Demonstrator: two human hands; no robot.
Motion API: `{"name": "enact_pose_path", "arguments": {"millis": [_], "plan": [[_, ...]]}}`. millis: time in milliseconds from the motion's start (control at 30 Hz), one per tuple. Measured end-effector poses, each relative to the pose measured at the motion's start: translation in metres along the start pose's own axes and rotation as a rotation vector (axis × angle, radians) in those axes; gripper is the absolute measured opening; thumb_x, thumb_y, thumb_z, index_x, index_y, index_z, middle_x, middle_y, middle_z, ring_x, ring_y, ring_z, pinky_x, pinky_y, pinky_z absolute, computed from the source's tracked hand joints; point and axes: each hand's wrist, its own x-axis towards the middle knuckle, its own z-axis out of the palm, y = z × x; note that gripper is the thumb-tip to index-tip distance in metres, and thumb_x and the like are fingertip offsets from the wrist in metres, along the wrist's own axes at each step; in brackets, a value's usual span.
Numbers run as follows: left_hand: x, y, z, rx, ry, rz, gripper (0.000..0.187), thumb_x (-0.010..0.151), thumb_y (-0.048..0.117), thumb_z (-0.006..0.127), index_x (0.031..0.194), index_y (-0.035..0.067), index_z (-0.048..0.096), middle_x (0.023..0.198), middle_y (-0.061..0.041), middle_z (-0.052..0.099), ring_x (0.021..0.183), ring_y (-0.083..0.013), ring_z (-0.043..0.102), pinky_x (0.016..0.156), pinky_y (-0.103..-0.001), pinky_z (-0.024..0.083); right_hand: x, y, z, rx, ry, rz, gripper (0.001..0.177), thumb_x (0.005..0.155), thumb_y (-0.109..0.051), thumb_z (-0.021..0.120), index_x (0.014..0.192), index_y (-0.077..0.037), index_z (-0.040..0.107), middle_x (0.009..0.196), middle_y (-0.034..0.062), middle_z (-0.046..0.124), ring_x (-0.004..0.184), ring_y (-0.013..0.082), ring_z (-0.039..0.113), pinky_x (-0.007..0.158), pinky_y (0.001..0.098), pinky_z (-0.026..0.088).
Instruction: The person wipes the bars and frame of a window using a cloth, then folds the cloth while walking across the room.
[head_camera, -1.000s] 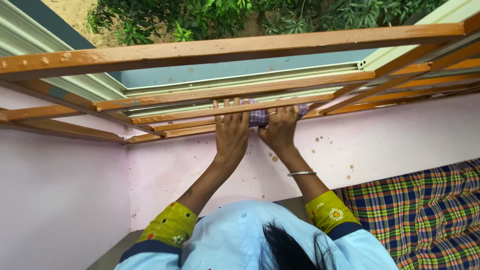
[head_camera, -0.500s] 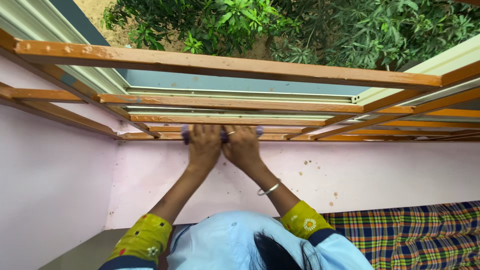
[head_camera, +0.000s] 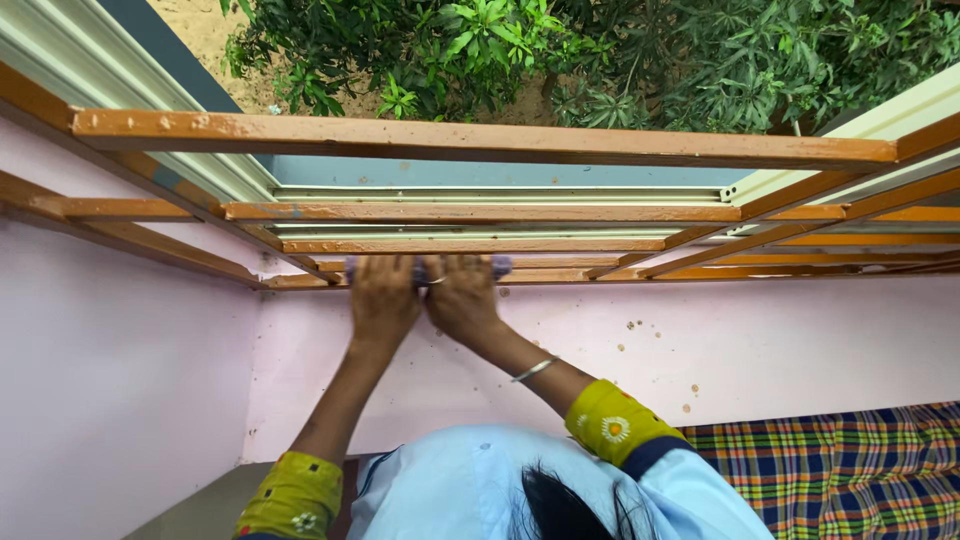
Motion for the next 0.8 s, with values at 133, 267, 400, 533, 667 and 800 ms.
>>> {"name": "enact_pose_path", "arguments": {"millis": [133,267,400,533,667,800], "plan": [[-0.004,-0.027,-0.02,0.089,0.042,-0.102,0.021,0.093,0.019,0.068,0.109,0.006,0.066,0.105,-0.015,0.065,0.106,-0.0333,0.062,0.105,-0.048,0.044,0.025,-0.042,0.002,0.025,0.017,-0.054,0.044,0.087,-0.02,0.068,0.127,-0.007,0.057,0.123,0.0158,0.063,0.119,0.0331,0.059,0.103,0.053,0.04],[0.001,0.008,0.0,0.156,0.032,-0.141,0.035,0.079,0.02,0.069,0.108,0.0,0.066,0.109,-0.022,0.064,0.109,-0.0375,0.06,0.105,-0.053,0.041,0.011,-0.006,-0.015,0.164,-0.084,-0.024,0.048,0.087,-0.015,0.067,0.134,-0.006,0.059,0.125,0.0164,0.064,0.118,0.032,0.062,0.108,0.0471,0.043],[0.019,0.09,0.049,0.036,-0.152,-0.011,0.042,0.08,0.017,0.069,0.119,0.002,0.064,0.112,-0.022,0.062,0.114,-0.0391,0.055,0.104,-0.058,0.037,-0.026,0.071,-0.048,0.048,-0.038,0.071,0.05,0.085,-0.02,0.07,0.13,-0.004,0.059,0.122,0.0171,0.065,0.115,0.033,0.062,0.108,0.0513,0.038],[0.026,0.168,0.076,-0.035,0.038,0.134,0.049,0.082,0.011,0.068,0.131,0.004,0.059,0.121,-0.016,0.059,0.119,-0.0336,0.052,0.107,-0.05,0.035,-0.065,0.134,-0.078,-0.014,0.002,0.157,0.042,0.09,-0.017,0.066,0.13,-0.003,0.059,0.125,0.0187,0.061,0.124,0.0374,0.054,0.114,0.0526,0.035],[0.019,0.135,0.071,-0.066,0.065,0.254,0.052,0.087,0.008,0.066,0.139,0.007,0.058,0.125,-0.013,0.059,0.123,-0.0286,0.053,0.111,-0.042,0.037,-0.073,0.124,-0.051,-0.032,0.09,0.251,0.033,0.093,-0.012,0.063,0.125,-0.004,0.058,0.122,0.0171,0.058,0.125,0.0367,0.051,0.12,0.0581,0.029],[-0.003,0.066,0.032,0.006,0.105,0.105,0.05,0.087,0.002,0.066,0.136,0.007,0.059,0.127,-0.014,0.059,0.126,-0.0305,0.053,0.114,-0.045,0.04,-0.043,0.057,-0.003,-0.035,0.059,0.136,0.039,0.089,-0.009,0.059,0.128,-0.007,0.059,0.124,0.0149,0.059,0.123,0.0329,0.052,0.116,0.0559,0.025]]}}
